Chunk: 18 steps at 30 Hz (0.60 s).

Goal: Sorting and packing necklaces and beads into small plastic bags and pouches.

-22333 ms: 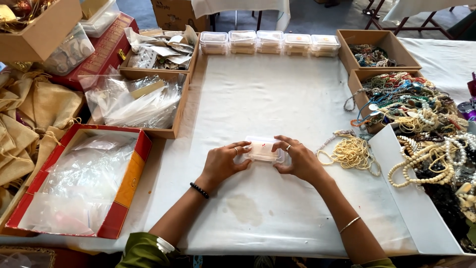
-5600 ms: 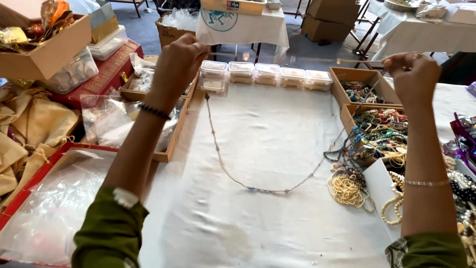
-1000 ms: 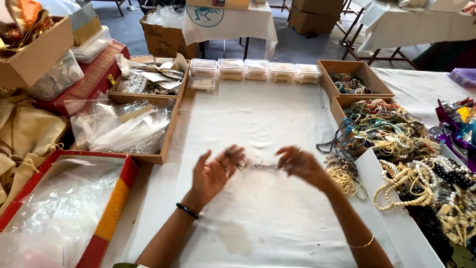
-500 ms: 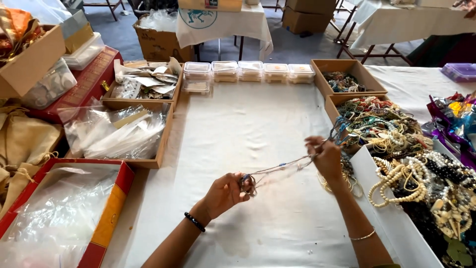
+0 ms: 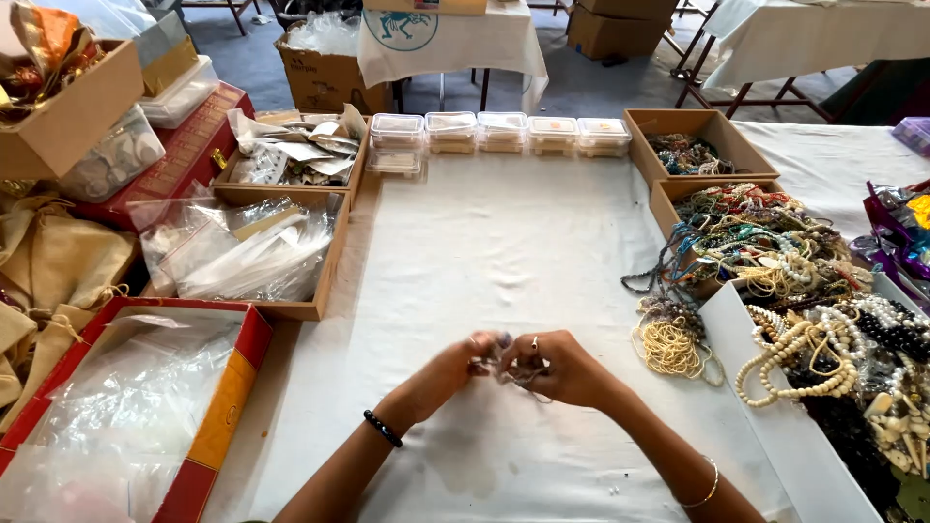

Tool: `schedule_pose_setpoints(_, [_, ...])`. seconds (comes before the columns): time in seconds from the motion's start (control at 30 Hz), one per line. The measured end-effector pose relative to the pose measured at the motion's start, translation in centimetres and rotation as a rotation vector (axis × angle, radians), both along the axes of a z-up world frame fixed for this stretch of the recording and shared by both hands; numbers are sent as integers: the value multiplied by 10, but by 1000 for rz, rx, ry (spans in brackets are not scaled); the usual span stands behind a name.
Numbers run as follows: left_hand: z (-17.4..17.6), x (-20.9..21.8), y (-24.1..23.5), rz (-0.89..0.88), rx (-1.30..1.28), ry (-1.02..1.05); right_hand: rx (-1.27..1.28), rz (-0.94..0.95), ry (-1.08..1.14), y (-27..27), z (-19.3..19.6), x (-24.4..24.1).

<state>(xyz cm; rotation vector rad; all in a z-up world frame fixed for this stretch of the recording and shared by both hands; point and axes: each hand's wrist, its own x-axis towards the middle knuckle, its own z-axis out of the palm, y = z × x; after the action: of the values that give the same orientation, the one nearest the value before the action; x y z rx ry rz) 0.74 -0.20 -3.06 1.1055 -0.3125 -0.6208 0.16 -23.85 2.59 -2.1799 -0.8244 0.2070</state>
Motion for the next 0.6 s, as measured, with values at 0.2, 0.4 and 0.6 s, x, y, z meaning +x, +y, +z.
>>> schedule_pose_setpoints(0.2, [17, -24, -17, -268, 271, -91, 204, -382, -228, -12, -8, 14])
schedule_pose_setpoints(0.4, [-12, -4, -6, -41, -296, 116, -28, -430, -133, -22, -44, 27])
schedule_pose_setpoints(0.6, [29, -10, 3, 250, -89, 93, -105, -190, -549, 1, -15, -1])
